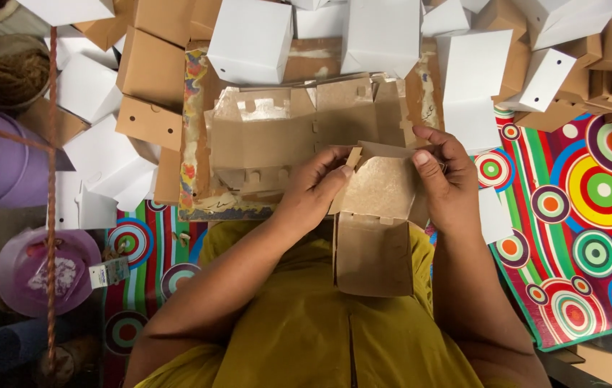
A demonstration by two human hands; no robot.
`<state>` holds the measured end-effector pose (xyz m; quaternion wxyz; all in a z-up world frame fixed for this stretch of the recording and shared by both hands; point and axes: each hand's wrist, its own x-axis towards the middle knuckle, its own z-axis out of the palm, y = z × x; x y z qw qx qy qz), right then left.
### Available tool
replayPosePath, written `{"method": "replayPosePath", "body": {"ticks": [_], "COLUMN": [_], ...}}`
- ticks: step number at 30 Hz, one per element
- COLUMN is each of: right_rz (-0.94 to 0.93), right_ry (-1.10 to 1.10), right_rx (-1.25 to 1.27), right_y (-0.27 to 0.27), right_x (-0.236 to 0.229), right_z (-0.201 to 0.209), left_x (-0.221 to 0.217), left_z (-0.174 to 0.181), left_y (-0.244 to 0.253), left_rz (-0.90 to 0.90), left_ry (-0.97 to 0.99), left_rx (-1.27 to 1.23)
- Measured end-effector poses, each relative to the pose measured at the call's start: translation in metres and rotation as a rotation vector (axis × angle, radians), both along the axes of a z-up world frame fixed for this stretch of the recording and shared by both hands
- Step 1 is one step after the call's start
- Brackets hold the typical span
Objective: The person folds multiple flat cardboard box templates into their three-dimensional box shapes by hand, pressing on the creases and tucking in the tabs.
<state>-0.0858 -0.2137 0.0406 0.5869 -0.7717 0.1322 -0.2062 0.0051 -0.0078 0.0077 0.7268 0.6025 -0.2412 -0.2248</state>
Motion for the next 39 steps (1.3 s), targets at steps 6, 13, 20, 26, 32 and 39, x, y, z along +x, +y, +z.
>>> {"method": "replayPosePath", "body": {"ticks": [6,13,20,26,32,39], "right_rz": [-0.025,-0.028,0.082,0.136,0.163,0.237], "right_ry": [-0.014,-0.119,-0.352,-0.391,-0.379,-0.340], "right_rx": [-0.002,-0.398,-0.883,-0.881,-1.022,-0.892], "right_y": [-0.002,0.015,0.033,0.036,0.033,0.031], "right_x": [-0.003,-0.006,0.007,0.014,0.021,0.017], "right_z": [-0.007,0.008,0.030,0.015,0.008,0.023], "left_x": [-0.003,0.006,-0.004,-0.006,-0.003,0.013], "left_z": [0.020,0.010,0.026,0.014,0.028,0.002], "left_y": [-0.006,-0.006,-0.001,0.005,0.008,0.009], "left_rz": [0.079,0.092,0.008,0.025,-0.039,-0.059], "left_ry": [-0.099,-0.289,-0.468,-0.440,-0.444,-0.367], "left_rx": [0.213,0.481,0.638,0.600,0.541,0.526]}}
